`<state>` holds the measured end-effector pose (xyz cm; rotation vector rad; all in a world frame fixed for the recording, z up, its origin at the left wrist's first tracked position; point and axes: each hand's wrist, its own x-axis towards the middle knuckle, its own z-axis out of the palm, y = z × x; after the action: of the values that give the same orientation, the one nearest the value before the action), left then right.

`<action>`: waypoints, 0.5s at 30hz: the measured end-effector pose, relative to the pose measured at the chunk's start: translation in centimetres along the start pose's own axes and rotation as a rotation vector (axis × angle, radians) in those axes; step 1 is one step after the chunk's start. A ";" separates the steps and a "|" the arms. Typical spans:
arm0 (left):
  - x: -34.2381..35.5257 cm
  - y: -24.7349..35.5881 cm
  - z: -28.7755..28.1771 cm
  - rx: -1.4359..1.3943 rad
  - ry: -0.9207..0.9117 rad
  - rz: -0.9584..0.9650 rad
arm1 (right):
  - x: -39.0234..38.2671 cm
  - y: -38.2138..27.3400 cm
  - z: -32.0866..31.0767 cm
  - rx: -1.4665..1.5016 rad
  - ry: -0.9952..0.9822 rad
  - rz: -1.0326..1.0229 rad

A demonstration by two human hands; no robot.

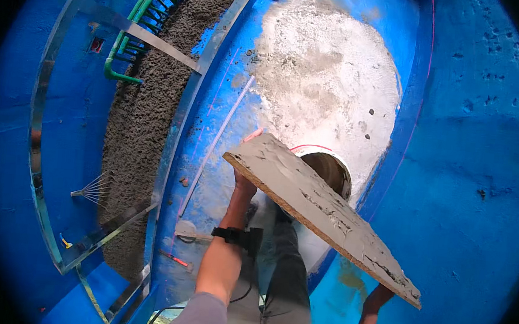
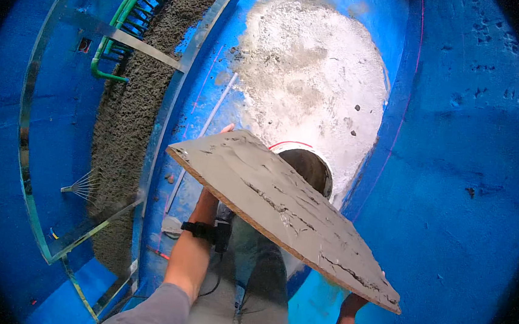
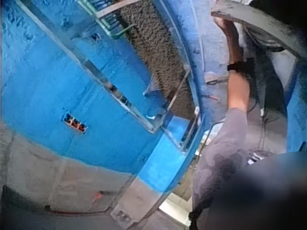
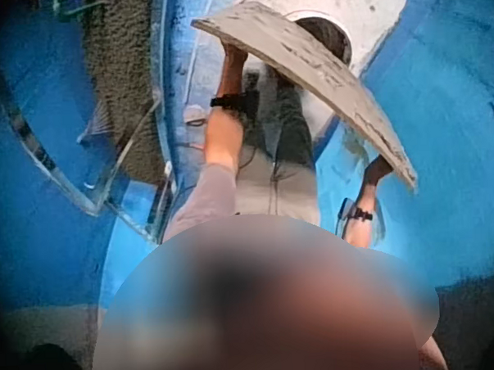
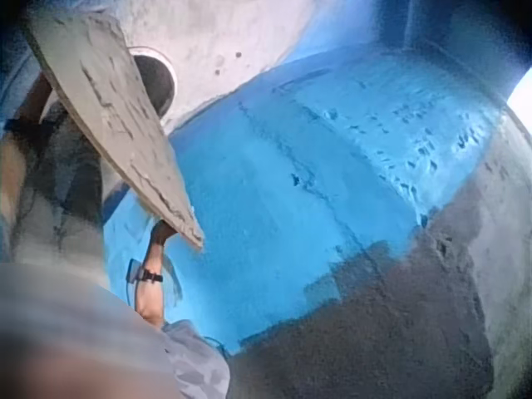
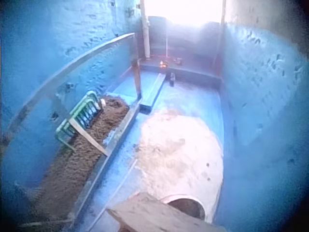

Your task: The recorder applies mortar to a large ceramic tile using a trowel, then lifts the tile and presses it onto a wall, securing it and measuring alignment.

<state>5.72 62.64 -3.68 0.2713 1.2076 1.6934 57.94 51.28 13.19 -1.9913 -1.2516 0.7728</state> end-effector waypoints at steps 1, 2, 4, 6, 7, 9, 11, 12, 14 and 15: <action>-0.2 0.2 0.9 -0.019 -0.019 0.010 | -0.4 0.7 0.4 -0.047 0.002 0.078; -0.3 1.3 0.9 -0.013 -0.033 0.029 | -0.6 1.4 1.7 -0.025 -0.015 0.094; -1.1 2.1 1.2 -0.032 -0.049 0.048 | -0.8 2.1 3.2 0.402 0.057 0.365; -1.6 3.0 0.4 0.061 -0.087 0.045 | -0.6 4.2 2.7 0.292 0.012 0.325; -1.5 2.7 0.6 0.146 -0.061 0.056 | 0.3 5.8 2.0 0.174 -0.010 0.252; -1.5 2.4 0.8 0.011 -0.151 0.025 | 1.0 7.3 1.5 -0.004 -0.047 0.147; -1.7 4.0 -0.1 0.085 -0.064 -0.013 | 1.0 6.6 2.2 -0.040 -0.110 0.130; -1.7 4.6 2.6 0.269 -0.041 0.027 | 1.8 5.9 1.5 -0.004 -0.107 0.143; -1.4 3.8 4.2 0.190 -0.054 0.068 | 3.0 5.4 0.7 0.052 -0.103 0.165; -1.3 3.6 3.5 0.211 -0.072 0.087 | 3.2 6.8 0.7 0.311 -0.076 0.266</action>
<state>6.47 63.58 1.37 0.5157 1.3379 1.6161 62.25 52.09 7.00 -1.9031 -0.8526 1.1082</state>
